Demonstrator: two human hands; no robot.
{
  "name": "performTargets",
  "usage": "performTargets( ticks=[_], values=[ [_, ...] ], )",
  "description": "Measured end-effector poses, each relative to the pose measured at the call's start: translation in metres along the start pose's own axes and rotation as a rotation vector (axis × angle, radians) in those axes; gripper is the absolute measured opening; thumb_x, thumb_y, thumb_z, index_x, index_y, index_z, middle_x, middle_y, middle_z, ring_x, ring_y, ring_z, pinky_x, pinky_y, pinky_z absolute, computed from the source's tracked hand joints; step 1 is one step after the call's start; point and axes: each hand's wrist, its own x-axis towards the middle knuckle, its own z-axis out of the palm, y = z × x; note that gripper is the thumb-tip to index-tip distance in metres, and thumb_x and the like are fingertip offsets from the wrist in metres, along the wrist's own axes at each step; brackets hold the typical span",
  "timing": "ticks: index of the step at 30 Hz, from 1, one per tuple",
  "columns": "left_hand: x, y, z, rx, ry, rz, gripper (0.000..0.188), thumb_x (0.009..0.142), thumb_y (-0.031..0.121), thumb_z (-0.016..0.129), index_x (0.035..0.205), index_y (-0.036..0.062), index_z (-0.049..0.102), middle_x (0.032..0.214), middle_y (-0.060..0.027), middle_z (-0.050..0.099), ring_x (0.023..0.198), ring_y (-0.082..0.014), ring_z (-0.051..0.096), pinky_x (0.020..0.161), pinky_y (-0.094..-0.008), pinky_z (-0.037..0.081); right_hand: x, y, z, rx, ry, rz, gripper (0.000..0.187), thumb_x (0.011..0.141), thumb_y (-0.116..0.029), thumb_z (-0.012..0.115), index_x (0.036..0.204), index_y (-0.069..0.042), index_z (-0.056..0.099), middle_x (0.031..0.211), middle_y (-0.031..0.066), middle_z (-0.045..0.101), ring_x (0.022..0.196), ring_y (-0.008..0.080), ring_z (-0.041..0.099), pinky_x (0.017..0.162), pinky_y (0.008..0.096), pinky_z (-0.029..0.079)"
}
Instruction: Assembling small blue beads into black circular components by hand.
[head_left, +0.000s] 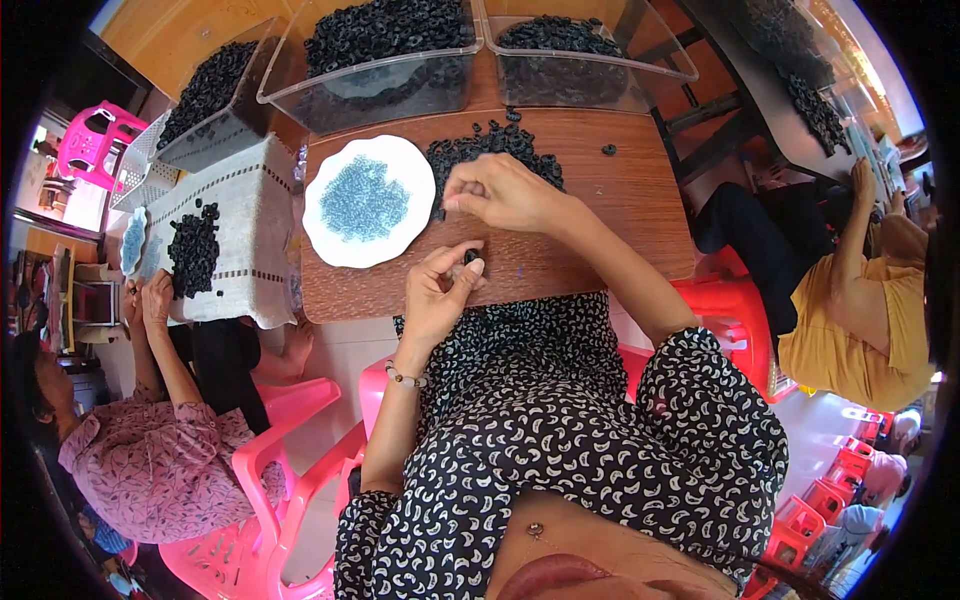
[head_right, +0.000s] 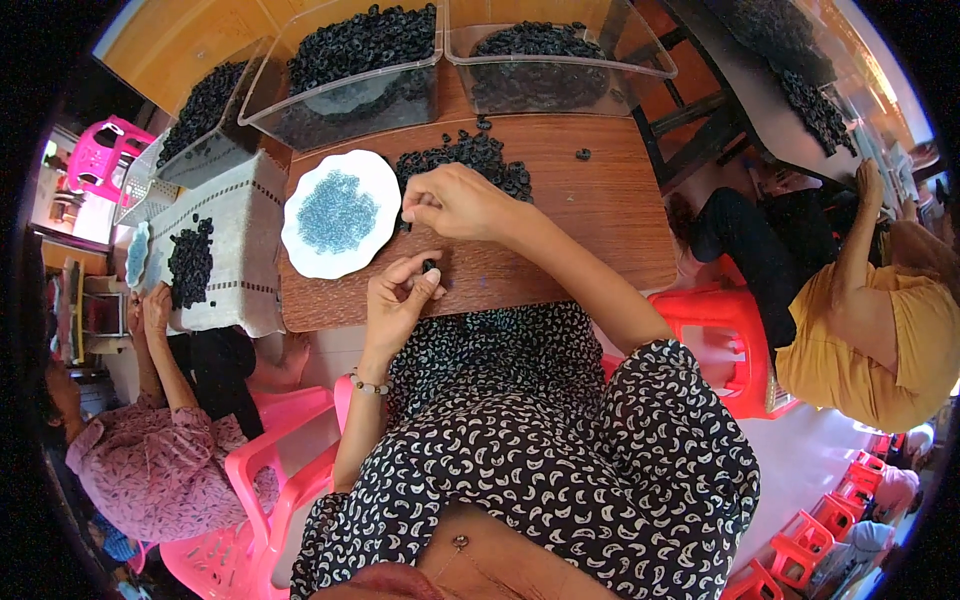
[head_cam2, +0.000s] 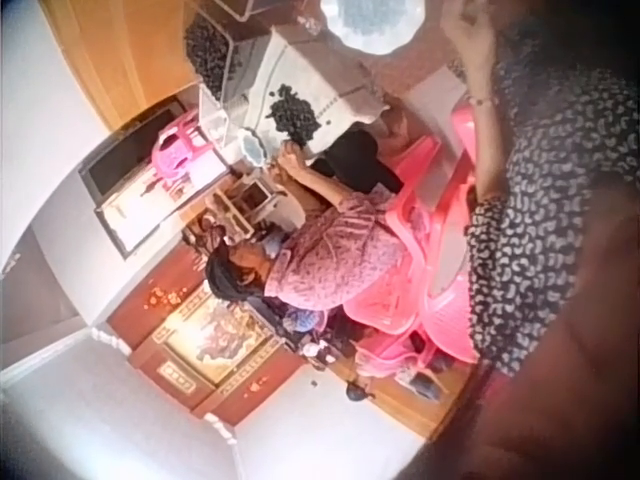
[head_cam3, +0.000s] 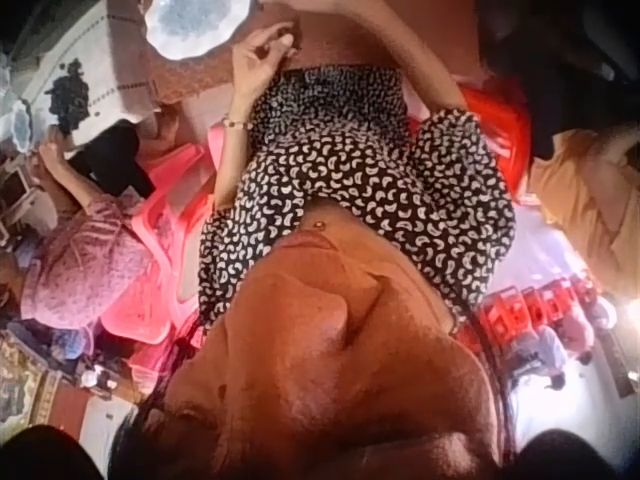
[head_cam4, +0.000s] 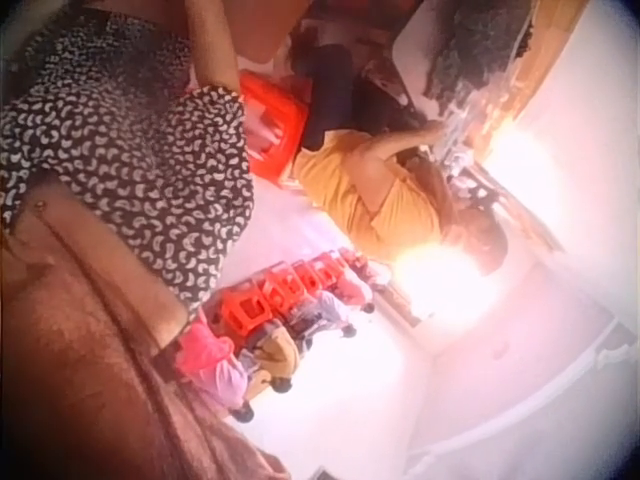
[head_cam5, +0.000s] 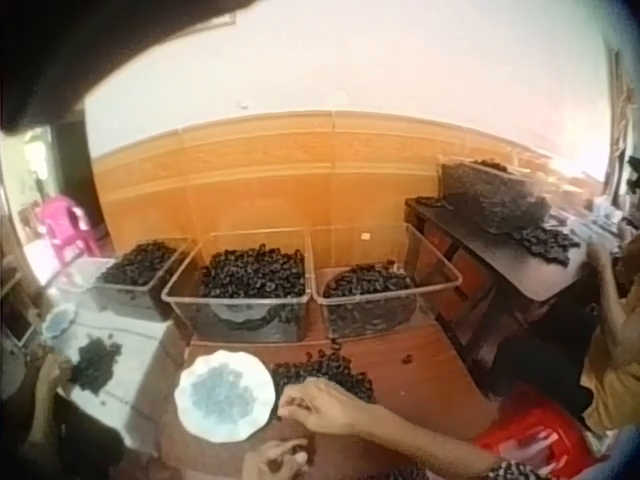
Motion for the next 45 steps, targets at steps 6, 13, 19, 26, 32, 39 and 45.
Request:
performTargets(
  ticks=[6,13,19,26,32,39,45],
  values=[
    [-0.002,0.001,0.005,0.358,0.092,0.219,0.027,0.092,0.010,0.068,0.117,0.0016,0.073,0.065,-0.0016,0.052,0.059,-0.0113,0.052,0.056,-0.0281,0.042,0.036,-0.002,0.023,-0.333,0.040,-0.071,0.011,0.087,-0.013,0.072,0.094,-0.004,0.074,0.093,0.0122,0.067,0.097,0.0306,0.055,0.089,0.0402,0.046],
    [-0.005,0.004,0.006,0.347,0.111,0.188,0.026,0.092,0.010,0.069,0.117,0.0050,0.074,0.066,-0.0016,0.049,0.057,-0.0107,0.046,0.056,-0.0275,0.039,0.059,0.006,0.041,-0.530,0.064,-0.060,0.008,0.081,-0.010,0.075,0.085,-0.003,0.077,0.109,0.0129,0.066,0.109,0.0340,0.049,0.096,0.0459,0.040],
    [-0.004,0.004,0.005,0.298,0.141,0.177,0.031,0.094,0.014,0.071,0.122,0.0028,0.072,0.070,-0.0016,0.048,0.059,-0.0100,0.044,0.058,-0.0267,0.039,0.065,0.006,0.050,-0.537,0.044,0.021,0.006,0.077,-0.007,0.074,0.080,-0.002,0.076,0.111,0.0136,0.066,0.110,0.0343,0.047,0.096,0.0447,0.039],
    [-0.005,-0.004,0.005,0.171,0.164,0.072,0.033,0.095,0.015,0.072,0.125,0.0016,0.070,0.071,-0.0002,0.050,0.062,-0.0082,0.045,0.059,-0.0249,0.040,0.067,0.022,0.058,-0.533,0.131,-0.031,0.006,0.078,-0.005,0.069,0.075,0.001,0.070,0.108,0.0161,0.066,0.108,0.0362,0.048,0.095,0.0466,0.040],
    [-0.005,-0.006,0.006,0.091,0.217,0.133,0.032,0.095,0.011,0.071,0.126,0.0024,0.070,0.084,0.0001,0.057,0.066,-0.0055,0.047,0.062,-0.0218,0.041,0.063,0.019,0.049,-0.458,0.155,-0.047,0.006,0.079,-0.007,0.071,0.077,-0.001,0.072,0.109,0.0161,0.066,0.110,0.0366,0.048,0.099,0.0467,0.039],
    [-0.005,-0.009,0.006,0.127,0.222,0.200,0.033,0.094,0.008,0.071,0.126,0.0026,0.070,0.096,-0.0005,0.060,0.070,-0.0040,0.048,0.065,-0.0199,0.041,0.064,0.004,0.051,-0.602,0.061,0.047,0.007,0.077,-0.009,0.073,0.078,-0.002,0.073,0.106,0.0170,0.066,0.110,0.0357,0.048,0.093,0.0479,0.039],
    [-0.005,-0.007,0.005,0.137,0.197,0.196,0.032,0.094,0.008,0.070,0.126,0.0005,0.069,0.091,-0.0003,0.059,0.071,-0.0053,0.048,0.065,-0.0206,0.042,0.071,0.007,0.064,-0.735,0.104,0.053,0.008,0.076,-0.006,0.069,0.076,0.002,0.072,0.099,0.0213,0.065,0.106,0.0374,0.049,0.090,0.0474,0.040]
  ],
)
